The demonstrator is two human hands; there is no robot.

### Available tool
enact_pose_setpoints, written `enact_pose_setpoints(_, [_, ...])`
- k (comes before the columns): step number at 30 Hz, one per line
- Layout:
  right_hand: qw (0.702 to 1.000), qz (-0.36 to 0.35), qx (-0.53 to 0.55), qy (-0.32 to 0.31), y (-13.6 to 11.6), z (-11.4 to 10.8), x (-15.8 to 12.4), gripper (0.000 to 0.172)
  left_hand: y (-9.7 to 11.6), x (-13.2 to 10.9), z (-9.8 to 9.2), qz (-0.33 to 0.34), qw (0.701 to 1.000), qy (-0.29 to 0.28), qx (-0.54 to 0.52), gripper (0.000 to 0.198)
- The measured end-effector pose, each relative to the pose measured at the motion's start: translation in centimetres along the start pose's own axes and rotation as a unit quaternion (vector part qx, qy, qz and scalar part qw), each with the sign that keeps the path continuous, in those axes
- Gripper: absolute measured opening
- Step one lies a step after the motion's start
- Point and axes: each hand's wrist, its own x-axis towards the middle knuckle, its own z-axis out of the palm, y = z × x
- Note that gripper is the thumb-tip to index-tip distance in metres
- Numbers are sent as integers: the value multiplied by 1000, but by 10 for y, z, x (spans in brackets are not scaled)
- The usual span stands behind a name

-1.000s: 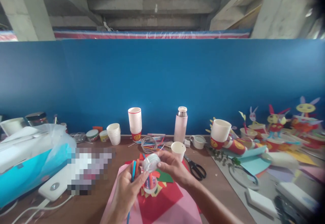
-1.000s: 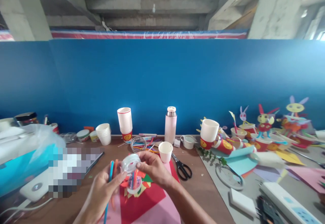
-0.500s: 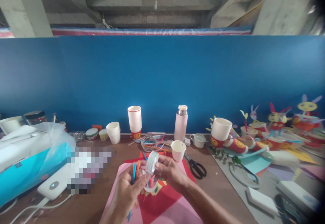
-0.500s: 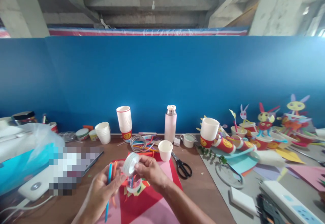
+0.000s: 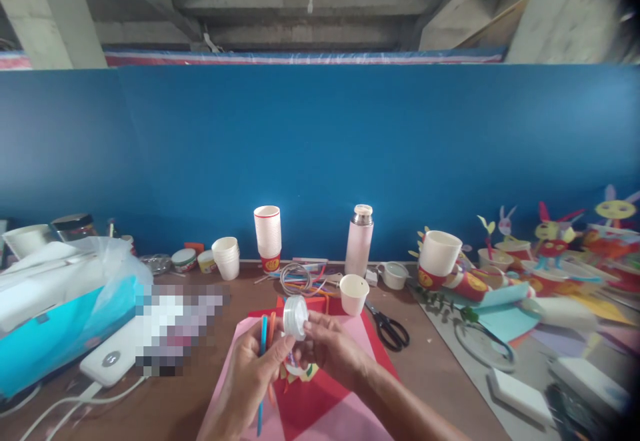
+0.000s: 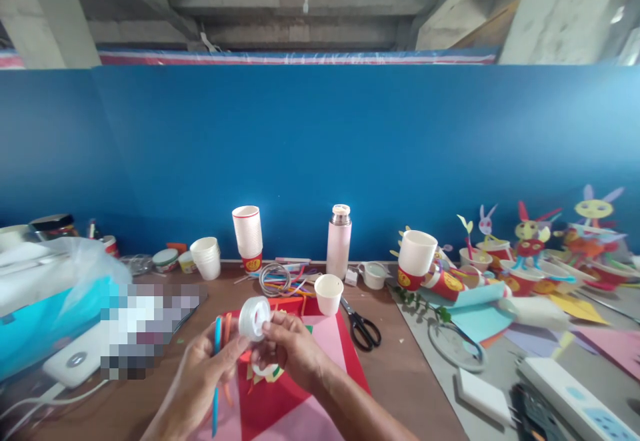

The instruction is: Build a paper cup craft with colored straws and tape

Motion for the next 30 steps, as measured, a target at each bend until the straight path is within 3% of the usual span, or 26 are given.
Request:
enact_pose_setpoints(10, [998, -20, -61, 15, -3, -3, 0, 32, -10, 2, -5, -36, 998, -52, -19, 34])
enact_pose_setpoints(16, [994, 11, -58, 90, 4, -5, 3, 40, -9, 6, -4, -76, 995, -50, -33, 33])
enact_pose_setpoints(20, [993, 43, -22, 112, 7, 1, 2, 43, -9, 6, -3, -64, 997, -22, -25, 34])
enact_pose_setpoints(22, [991, 48, -11, 122, 6, 6, 1, 42, -9, 6, -3, -56, 997, -36, -30, 34])
enact_pose_setpoints(25, [991, 58, -16, 124, 3, 12, -1, 41, -9, 5, -4, -72, 993, -62, -63, 35])
enact_pose_setpoints(30, [992, 61, -47, 103, 0, 9, -2, 38, -11, 10, -9, -122, 977, -52, -166, 44])
